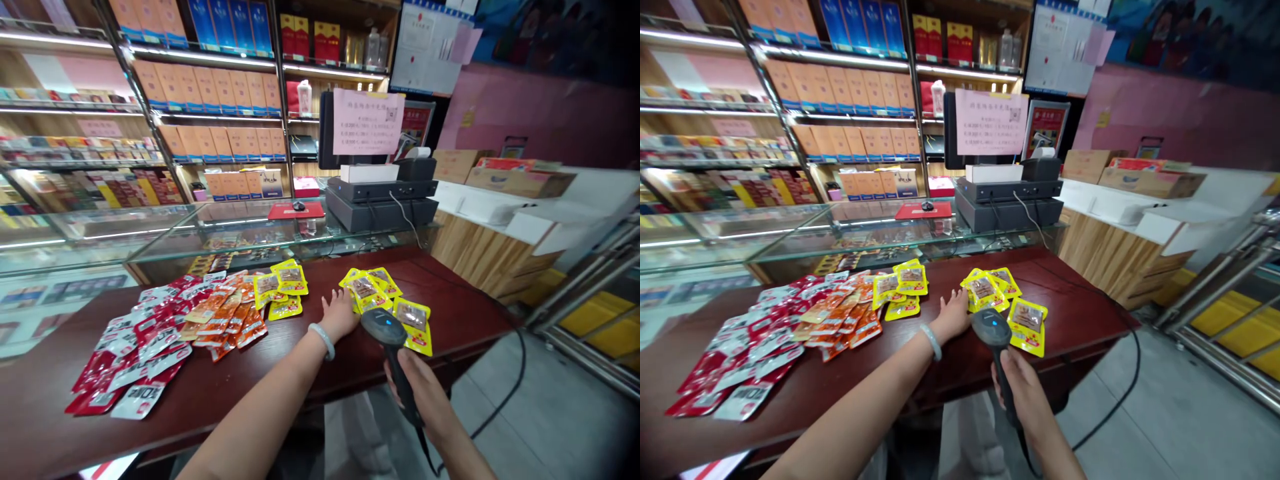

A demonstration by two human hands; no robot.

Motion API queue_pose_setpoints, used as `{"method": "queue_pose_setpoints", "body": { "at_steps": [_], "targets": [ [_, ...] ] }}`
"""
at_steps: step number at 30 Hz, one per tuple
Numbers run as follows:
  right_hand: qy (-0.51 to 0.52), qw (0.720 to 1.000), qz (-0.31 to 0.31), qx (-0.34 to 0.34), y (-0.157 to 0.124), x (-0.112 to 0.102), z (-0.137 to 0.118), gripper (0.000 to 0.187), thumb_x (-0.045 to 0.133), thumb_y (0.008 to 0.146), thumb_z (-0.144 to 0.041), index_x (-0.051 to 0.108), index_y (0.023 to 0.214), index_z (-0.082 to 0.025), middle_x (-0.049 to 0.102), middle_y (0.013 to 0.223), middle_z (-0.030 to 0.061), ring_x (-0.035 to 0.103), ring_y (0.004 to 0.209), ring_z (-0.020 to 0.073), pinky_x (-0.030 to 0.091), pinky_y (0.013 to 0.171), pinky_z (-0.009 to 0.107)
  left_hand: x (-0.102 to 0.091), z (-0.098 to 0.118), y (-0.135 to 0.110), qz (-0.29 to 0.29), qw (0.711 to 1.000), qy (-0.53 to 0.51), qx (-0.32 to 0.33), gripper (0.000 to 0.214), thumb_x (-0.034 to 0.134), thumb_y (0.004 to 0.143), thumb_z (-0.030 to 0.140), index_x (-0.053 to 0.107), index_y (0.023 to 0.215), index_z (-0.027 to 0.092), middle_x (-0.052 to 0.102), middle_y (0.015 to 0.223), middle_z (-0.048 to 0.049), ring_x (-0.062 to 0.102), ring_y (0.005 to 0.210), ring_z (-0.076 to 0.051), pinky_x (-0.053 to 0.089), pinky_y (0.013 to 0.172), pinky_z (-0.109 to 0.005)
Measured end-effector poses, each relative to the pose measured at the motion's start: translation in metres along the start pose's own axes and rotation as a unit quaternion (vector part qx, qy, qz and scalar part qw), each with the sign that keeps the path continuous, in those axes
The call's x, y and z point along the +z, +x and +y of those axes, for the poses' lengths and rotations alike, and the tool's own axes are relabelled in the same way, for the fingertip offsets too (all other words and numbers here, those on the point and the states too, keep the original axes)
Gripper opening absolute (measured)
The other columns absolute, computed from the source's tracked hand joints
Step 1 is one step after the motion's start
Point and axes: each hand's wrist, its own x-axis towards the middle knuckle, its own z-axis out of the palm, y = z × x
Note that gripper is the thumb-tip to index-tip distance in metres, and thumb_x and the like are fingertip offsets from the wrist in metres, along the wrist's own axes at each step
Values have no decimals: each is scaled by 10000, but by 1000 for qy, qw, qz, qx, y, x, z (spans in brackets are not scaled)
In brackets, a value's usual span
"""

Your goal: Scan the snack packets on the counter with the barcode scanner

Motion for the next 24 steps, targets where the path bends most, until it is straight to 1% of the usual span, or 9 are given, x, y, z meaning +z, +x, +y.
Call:
{"method": "queue_pose_setpoints", "body": {
  "at_steps": [4,6,8,10,12,15,18,21,24],
  "targets": [
    [-5,1000,-18,3,5,10,-4,515,701,720,-681,621,826,-184,632,651,6,531,490,99,397,432,192,-35,-37,-4,146,988,44,-39,806,520,863,464,266,1503,45,305,1551,-247,192,1467,-390,163,1162,-585],
    [-5,999,-40,-1,7,16,-4,500,695,732,-674,621,813,-186,627,645,1,528,487,95,396,428,187,-57,-66,-4,238,962,86,-100,815,484,882,535,301,1479,11,343,1517,-281,210,1458,-399,175,1161,-559],
    [-1,998,-61,-5,7,23,-3,485,694,741,-664,624,814,-190,616,646,-7,520,486,89,394,427,182,-73,-96,-4,278,936,116,-180,836,444,889,586,313,1469,-3,371,1486,-309,237,1439,-427,183,1135,-591],
    [4,998,-69,-7,7,29,0,489,696,731,-672,622,814,-196,592,633,-19,500,477,83,386,419,178,-83,-118,-3,254,932,138,-218,894,448,869,632,310,1467,-19,459,1410,-327,342,1380,-440,207,1109,-599],
    [6,997,-72,-5,6,33,4,497,696,722,-682,619,831,-203,573,628,-28,489,476,81,385,420,175,-86,-130,-1,220,939,166,-207,930,499,841,637,305,1471,-20,542,1327,-312,435,1313,-416,233,1101,-551],
    [-3,997,-79,-5,6,35,10,508,684,726,-692,614,858,-206,554,617,-38,477,471,77,372,412,168,-86,-130,2,202,946,195,-163,940,641,782,551,310,1478,13,613,1244,-261,499,1246,-364,299,1061,-447],
    [-18,995,-92,-16,7,34,13,509,657,751,-694,607,862,-199,550,622,-37,465,460,70,352,397,161,-85,-124,3,194,950,172,-178,891,730,720,461,390,1437,57,670,1143,-228,559,1169,-361,389,955,-419],
    [-28,994,-100,-27,8,33,10,495,636,777,-686,594,842,-197,546,626,-38,464,463,67,351,401,159,-84,-121,1,165,968,83,-171,540,698,755,409,622,1205,120,711,1059,-192,646,1030,-333,448,853,-386],
    [-14,995,-89,-42,11,34,0,491,635,778,-685,565,796,-199,523,604,-45,456,460,67,344,400,156,-76,-113,-5,159,975,-116,-105,302,657,791,386,697,996,168,744,974,-117,689,893,-267,486,772,-333]
  ]
}}
